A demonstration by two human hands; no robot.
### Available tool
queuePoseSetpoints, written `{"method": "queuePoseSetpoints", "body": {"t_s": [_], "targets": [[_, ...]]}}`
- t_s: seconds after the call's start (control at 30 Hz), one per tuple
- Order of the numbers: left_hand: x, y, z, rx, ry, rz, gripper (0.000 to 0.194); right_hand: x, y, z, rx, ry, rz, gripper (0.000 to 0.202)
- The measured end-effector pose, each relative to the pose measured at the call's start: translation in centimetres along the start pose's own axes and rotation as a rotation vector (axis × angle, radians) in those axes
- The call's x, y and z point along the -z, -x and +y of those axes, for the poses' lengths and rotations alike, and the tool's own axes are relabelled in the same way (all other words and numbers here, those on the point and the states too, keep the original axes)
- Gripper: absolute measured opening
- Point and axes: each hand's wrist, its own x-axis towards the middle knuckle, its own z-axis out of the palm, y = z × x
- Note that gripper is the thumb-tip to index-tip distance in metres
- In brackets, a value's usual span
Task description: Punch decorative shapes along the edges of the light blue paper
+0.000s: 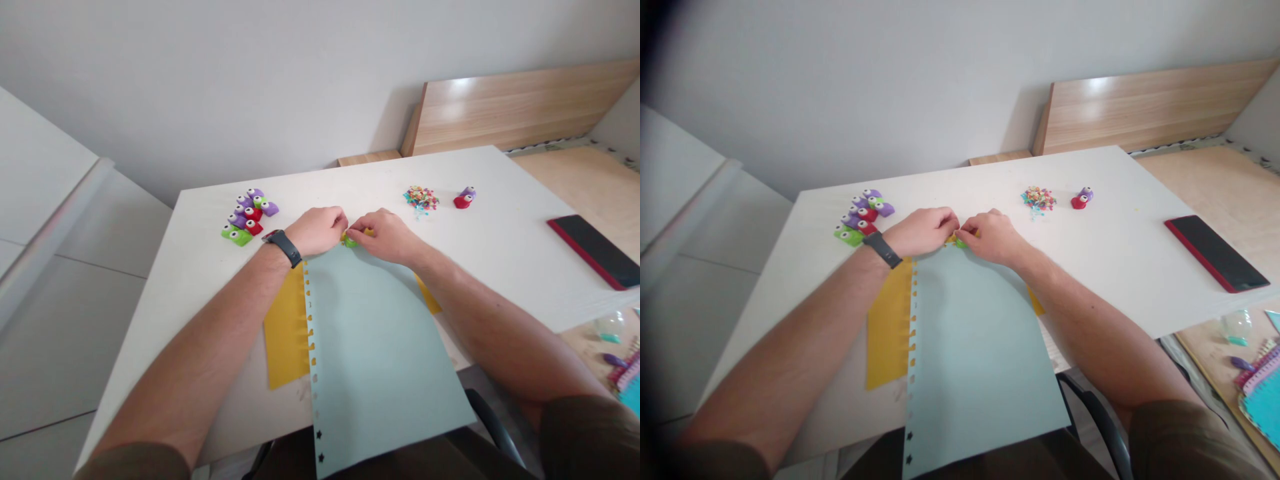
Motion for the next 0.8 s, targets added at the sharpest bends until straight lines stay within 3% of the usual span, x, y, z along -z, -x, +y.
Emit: {"method": "queuePoseSetpoints", "body": {"t_s": [0.3, 0.8], "targets": [[0.0, 0.5, -1.3, -0.068, 0.056, -0.123, 0.023, 0.0, 0.0, 0.0, 0.013, -0.018, -0.002, 0.03], [-0.5, 0.5, -1.6, -0.045, 0.089, -0.111, 0.024, 0.1, 0.0, -0.2, 0.004, -0.028, -0.004, 0.029]]}}
